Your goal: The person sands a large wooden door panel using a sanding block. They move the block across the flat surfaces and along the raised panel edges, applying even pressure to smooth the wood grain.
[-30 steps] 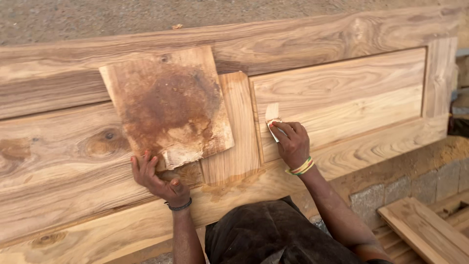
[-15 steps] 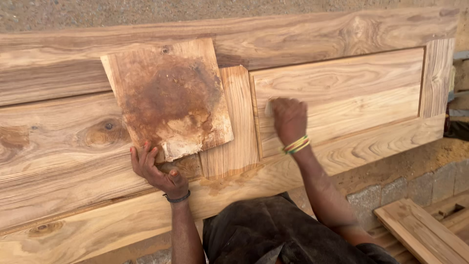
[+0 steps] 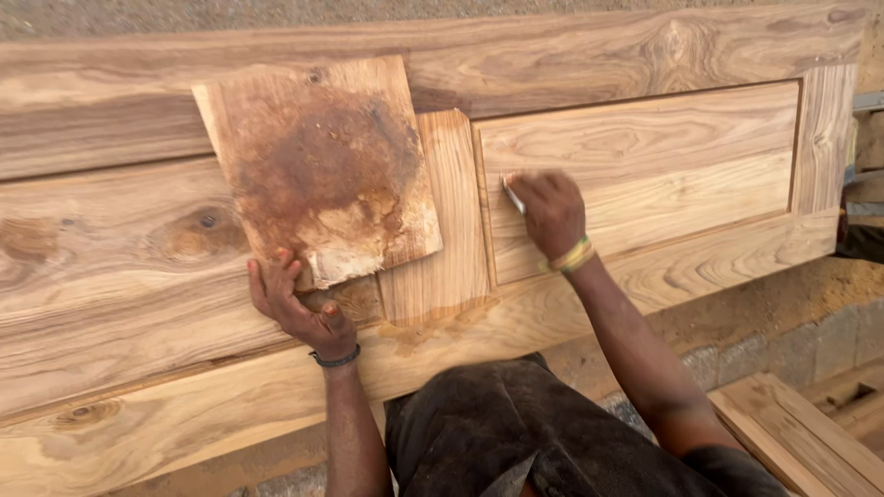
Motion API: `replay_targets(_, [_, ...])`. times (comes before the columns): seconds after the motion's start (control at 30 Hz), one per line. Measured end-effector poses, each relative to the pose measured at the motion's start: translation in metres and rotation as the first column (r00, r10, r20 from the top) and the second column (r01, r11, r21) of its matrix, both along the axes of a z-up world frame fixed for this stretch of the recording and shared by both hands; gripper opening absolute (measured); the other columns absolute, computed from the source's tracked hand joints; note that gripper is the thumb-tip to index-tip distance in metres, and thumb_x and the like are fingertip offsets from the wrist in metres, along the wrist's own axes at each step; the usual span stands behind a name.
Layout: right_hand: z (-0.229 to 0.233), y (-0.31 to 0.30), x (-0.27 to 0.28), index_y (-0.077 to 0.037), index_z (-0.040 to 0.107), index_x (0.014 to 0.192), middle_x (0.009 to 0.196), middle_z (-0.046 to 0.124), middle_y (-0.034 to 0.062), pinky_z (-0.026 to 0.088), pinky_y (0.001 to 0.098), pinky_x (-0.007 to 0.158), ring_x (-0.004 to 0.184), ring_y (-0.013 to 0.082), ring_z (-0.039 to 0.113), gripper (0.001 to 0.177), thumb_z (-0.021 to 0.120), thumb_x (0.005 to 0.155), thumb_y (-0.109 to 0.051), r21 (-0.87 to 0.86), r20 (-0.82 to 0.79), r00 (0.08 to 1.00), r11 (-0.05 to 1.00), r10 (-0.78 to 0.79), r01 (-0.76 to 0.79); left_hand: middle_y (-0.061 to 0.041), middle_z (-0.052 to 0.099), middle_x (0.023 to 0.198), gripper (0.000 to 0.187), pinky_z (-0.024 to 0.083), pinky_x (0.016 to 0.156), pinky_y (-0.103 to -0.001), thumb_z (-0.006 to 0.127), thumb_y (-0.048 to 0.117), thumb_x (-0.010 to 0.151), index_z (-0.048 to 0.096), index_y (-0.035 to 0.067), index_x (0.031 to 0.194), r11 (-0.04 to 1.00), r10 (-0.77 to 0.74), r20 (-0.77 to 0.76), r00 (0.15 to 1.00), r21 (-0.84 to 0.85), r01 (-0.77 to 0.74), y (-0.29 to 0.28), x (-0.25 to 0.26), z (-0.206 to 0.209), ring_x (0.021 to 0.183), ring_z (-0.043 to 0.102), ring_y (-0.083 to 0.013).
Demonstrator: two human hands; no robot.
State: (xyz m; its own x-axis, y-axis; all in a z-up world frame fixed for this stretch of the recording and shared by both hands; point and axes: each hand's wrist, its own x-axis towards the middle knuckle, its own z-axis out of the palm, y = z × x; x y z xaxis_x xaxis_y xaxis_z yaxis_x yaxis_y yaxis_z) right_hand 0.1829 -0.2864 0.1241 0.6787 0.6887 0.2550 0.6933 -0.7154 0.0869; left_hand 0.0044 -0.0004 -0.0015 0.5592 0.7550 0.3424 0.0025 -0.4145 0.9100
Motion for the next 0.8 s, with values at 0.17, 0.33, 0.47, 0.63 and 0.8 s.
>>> replay_targets(0.17, [0.027,-0.012,-0.044,-0.014,0.079,0.110,0.112,0.077,-0.0005,0.045,0.0368,0.079,0.092,0.0201,0.063,0.033,0.066,0.083,-0.001,-0.122,-0.136,0.991,0.993,-0.010,-0.007,-0.016,0.063,0.135,0.080,0.034,0.128,-0.058,0.029,0.075,0.105,0.056,0.003,0.126,0.999,-0.042,-0.002,0.999,-0.013,0.042,0.005,-0.009,0.001,0.155,0.028,-0.0385])
replay_targets(0.33, [0.036,-0.014,0.003,-0.019,0.079,0.103,0.107,0.077,-0.0050,0.044,0.0376,0.081,0.094,0.0165,0.063,0.025,0.065,0.093,-0.001,-0.256,-0.212,0.977,0.965,0.007,-0.063,-0.017,0.064,0.134,0.082,0.034,0.128,-0.058,0.029,0.076,0.104,0.057,0.002,0.125,0.999,-0.030,0.021,0.999,-0.030,0.031,0.003,-0.006,0.002,0.156,0.026,-0.0366])
replay_targets(0.47, [0.025,0.001,0.046,-0.015,0.077,0.107,0.109,0.076,-0.0010,0.046,0.0382,0.086,0.099,0.0198,0.064,0.017,0.068,0.096,-0.007,-0.075,-0.089,0.993,0.993,0.083,-0.089,-0.016,0.065,0.131,0.080,0.037,0.127,-0.057,0.029,0.075,0.105,0.057,0.002,0.124,0.999,-0.036,0.012,0.999,-0.036,0.036,0.001,-0.004,0.004,0.156,0.025,-0.0367])
replay_targets(0.63, [-0.013,0.008,0.040,-0.018,0.078,0.109,0.109,0.077,0.0014,0.051,0.0357,0.087,0.091,0.0169,0.064,0.020,0.062,0.104,-0.006,-0.156,-0.173,0.982,0.986,-0.081,0.054,-0.016,0.065,0.131,0.080,0.035,0.129,-0.057,0.029,0.074,0.105,0.058,0.003,0.124,0.999,-0.023,-0.006,1.000,-0.034,0.022,-0.001,-0.008,0.003,0.156,0.027,-0.0357])
replay_targets(0.8, [-0.003,-0.003,-0.034,-0.020,0.079,0.106,0.107,0.078,0.0009,0.049,0.0371,0.079,0.088,0.0175,0.065,0.026,0.062,0.098,-0.003,-0.316,-0.227,0.960,0.944,-0.167,0.090,-0.019,0.063,0.134,0.081,0.038,0.129,-0.055,0.030,0.076,0.106,0.057,0.002,0.125,0.999,-0.035,0.031,0.999,-0.040,0.036,0.002,-0.005,0.005,0.157,0.026,-0.0348])
